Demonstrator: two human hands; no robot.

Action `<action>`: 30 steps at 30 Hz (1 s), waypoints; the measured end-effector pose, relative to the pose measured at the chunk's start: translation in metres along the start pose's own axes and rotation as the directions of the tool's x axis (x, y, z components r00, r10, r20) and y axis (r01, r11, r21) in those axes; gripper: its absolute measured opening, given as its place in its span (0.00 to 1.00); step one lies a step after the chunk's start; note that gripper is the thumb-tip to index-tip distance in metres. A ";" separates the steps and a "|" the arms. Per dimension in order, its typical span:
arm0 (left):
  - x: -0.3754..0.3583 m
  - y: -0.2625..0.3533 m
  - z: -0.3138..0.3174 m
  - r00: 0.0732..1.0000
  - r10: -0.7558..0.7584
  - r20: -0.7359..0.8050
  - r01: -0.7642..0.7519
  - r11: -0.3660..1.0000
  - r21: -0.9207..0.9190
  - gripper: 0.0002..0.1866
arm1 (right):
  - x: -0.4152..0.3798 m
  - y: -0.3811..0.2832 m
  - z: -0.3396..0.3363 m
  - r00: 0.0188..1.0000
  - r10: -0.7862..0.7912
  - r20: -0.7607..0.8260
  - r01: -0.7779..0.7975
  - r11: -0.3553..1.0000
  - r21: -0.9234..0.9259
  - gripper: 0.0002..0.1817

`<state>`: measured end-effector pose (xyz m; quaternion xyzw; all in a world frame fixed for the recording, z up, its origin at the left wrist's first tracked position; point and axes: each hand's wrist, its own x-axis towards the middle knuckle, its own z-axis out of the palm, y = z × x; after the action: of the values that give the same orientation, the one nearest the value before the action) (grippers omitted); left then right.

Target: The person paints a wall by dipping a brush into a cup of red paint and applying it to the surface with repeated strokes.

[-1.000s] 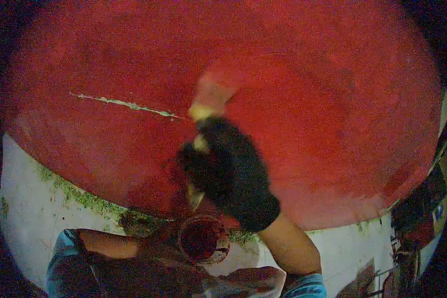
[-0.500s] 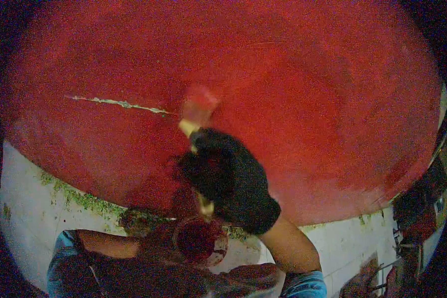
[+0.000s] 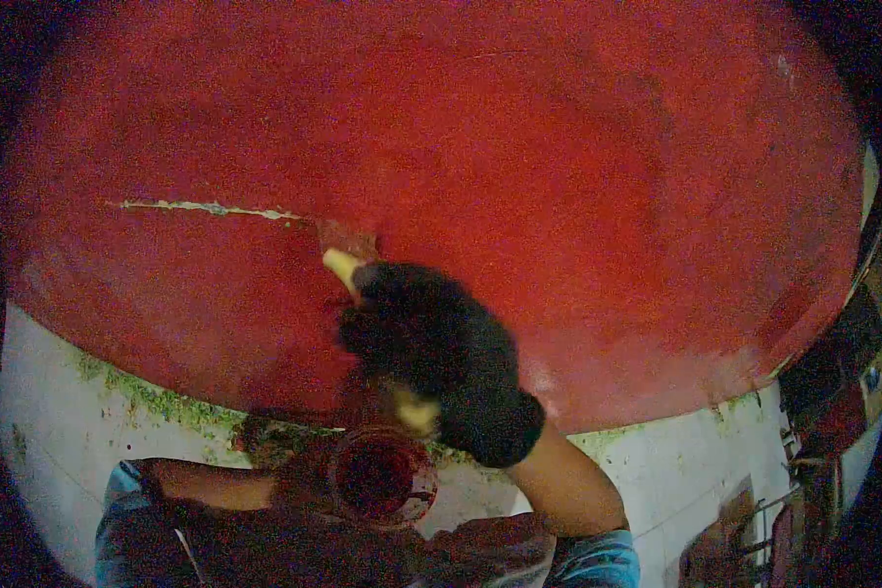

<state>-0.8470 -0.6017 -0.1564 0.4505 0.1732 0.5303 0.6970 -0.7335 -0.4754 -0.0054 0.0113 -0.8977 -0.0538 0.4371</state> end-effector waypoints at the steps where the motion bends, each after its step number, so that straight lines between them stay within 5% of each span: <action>1: 0.004 -0.012 -0.007 0.992 -0.093 0.090 0.125 0.868 -0.481 0.33 | 0.012 -0.014 -0.016 0.949 0.315 0.009 -0.309 0.937 -0.161 0.12; 2: 0.008 -0.019 -0.011 0.969 -0.130 0.212 0.249 0.505 -0.826 0.28 | 0.010 -0.011 -0.015 0.948 0.320 0.007 -0.314 0.936 -0.161 0.12; 3: 0.010 -0.022 -0.013 0.967 -0.134 0.214 0.253 0.503 -0.827 0.28 | 0.008 -0.004 -0.014 0.926 0.377 0.011 -0.361 0.894 -0.266 0.12; 5: 0.016 -0.025 -0.015 0.953 -0.112 0.281 0.302 0.285 -0.910 0.25 | 0.005 0.019 -0.011 0.877 0.481 -0.003 -0.426 0.774 -0.469 0.13; 6: 0.016 -0.043 -0.029 0.952 -0.109 0.288 0.307 0.287 -0.907 0.25 | 0.005 0.032 -0.010 0.851 0.525 -0.020 -0.443 0.697 -0.563 0.13; 8: 0.015 -0.079 -0.049 0.971 -0.171 0.169 0.241 0.711 -0.661 0.26 | 0.000 0.052 -0.013 0.789 0.610 -0.072 -0.459 0.508 -0.729 0.14; 9: 0.012 -0.075 -0.048 0.968 -0.180 0.176 0.252 0.711 -0.657 0.26 | -0.003 0.055 -0.016 0.753 0.649 -0.111 -0.461 0.399 -0.792 0.14; 10: 0.010 -0.044 -0.027 0.963 -0.219 0.159 0.264 0.624 -0.735 0.26 | -0.001 0.036 -0.003 0.879 0.437 -0.191 -0.477 0.786 -0.394 0.12; 11: 0.010 -0.026 -0.016 0.954 -0.261 0.144 0.267 0.530 -0.805 0.26 | 0.001 0.015 0.009 0.893 0.249 -0.375 -0.240 0.968 0.072 0.10; 12: 0.009 -0.028 -0.019 0.951 -0.270 0.150 0.277 0.533 -0.800 0.26 | 0.003 0.009 -0.001 0.888 0.251 -0.384 -0.244 0.967 0.067 0.10; 14: 0.005 -0.031 -0.023 0.969 -0.206 0.134 0.222 0.502 -0.836 0.26 | 0.005 0.003 -0.024 0.971 0.239 -0.021 -0.240 0.965 -0.105 0.09; 15: 0.003 -0.031 -0.022 0.968 -0.212 0.135 0.227 0.504 -0.833 0.26 | -0.001 0.029 -0.020 0.917 0.168 -0.361 -0.123 0.982 0.145 0.07; 16: 0.003 -0.020 -0.011 0.989 -0.146 -0.036 0.119 0.905 -0.408 0.28 | 0.001 0.045 -0.038 0.878 0.208 -0.432 -0.315 0.929 -0.194 0.07; 17: 0.004 -0.012 -0.004 0.991 0.009 -0.136 0.015 0.985 0.171 0.29 | 0.002 0.060 -0.059 0.834 0.212 -0.509 -0.483 0.727 -0.488 0.07; 18: 0.005 -0.007 -0.002 0.992 0.011 -0.128 0.012 0.985 0.173 0.29 | 0.008 0.070 -0.076 0.738 0.185 -0.649 -0.469 0.832 -0.295 0.07; 19: 0.008 -0.003 0.000 0.998 -0.001 -0.070 0.040 0.829 0.558 0.33 | 0.013 0.075 -0.088 0.615 0.184 -0.767 -0.400 0.911 -0.102 0.06; 20: 0.011 -0.001 0.000 0.999 -0.030 -0.021 0.034 0.528 0.848 0.37 | 0.015 0.075 -0.090 0.616 0.171 -0.769 -0.395 0.912 -0.113 0.06; 21: 0.017 -0.003 -0.001 1.000 -0.027 -0.009 0.022 0.527 0.849 0.37 | 0.016 0.073 -0.090 0.601 0.089 -0.794 -0.399 0.895 -0.202 0.06; 22: 0.022 -0.009 -0.001 0.973 -0.177 -0.148 0.212 0.938 0.274 0.40 | 0.016 0.070 -0.088 0.585 0.007 -0.811 -0.406 0.868 -0.285 0.05; 23: 0.026 -0.010 -0.001 0.913 -0.381 -0.149 0.281 0.849 -0.447 0.43 | 0.011 0.069 -0.074 0.728 -0.003 -0.686 -0.401 0.809 -0.430 0.06; 24: 0.026 -0.004 0.005 0.913 -0.380 -0.145 0.285 0.852 -0.439 0.43 | 0.012 0.061 -0.059 0.815 -0.052 -0.578 -0.207 0.904 -0.374 0.05; 25: 0.023 0.009 0.017 0.959 -0.200 -0.199 0.226 0.966 0.123 0.42 | 0.015 0.051 -0.046 0.877 -0.125 -0.465 -0.012 0.960 -0.281 0.05; 26: 0.022 0.017 0.019 0.990 -0.014 -0.143 0.104 0.758 0.644 0.41 | 0.016 0.048 -0.043 0.874 -0.128 -0.468 -0.012 0.959 -0.285 0.05; 28: 0.022 -0.005 0.000 0.997 0.041 -0.068 0.023 0.669 0.743 0.40 | 0.024 0.034 -0.052 0.921 0.033 -0.388 -0.050 0.998 -0.034 0.04; 29: 0.023 -0.010 -0.005 0.997 0.083 0.005 -0.052 0.577 0.815 0.39 | 0.029 0.028 -0.060 0.822 0.176 -0.542 -0.298 0.943 -0.146 0.05; 30: 0.024 -0.009 -0.009 0.996 0.084 0.011 -0.057 0.576 0.815 0.39 | 0.034 0.043 -0.074 0.807 0.130 -0.577 -0.312 0.923 -0.228 0.04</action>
<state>-0.8385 -0.5765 -0.1630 0.7188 0.3891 0.4255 0.3885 -0.6951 -0.4411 0.0705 -0.1486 -0.7085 -0.1372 0.6761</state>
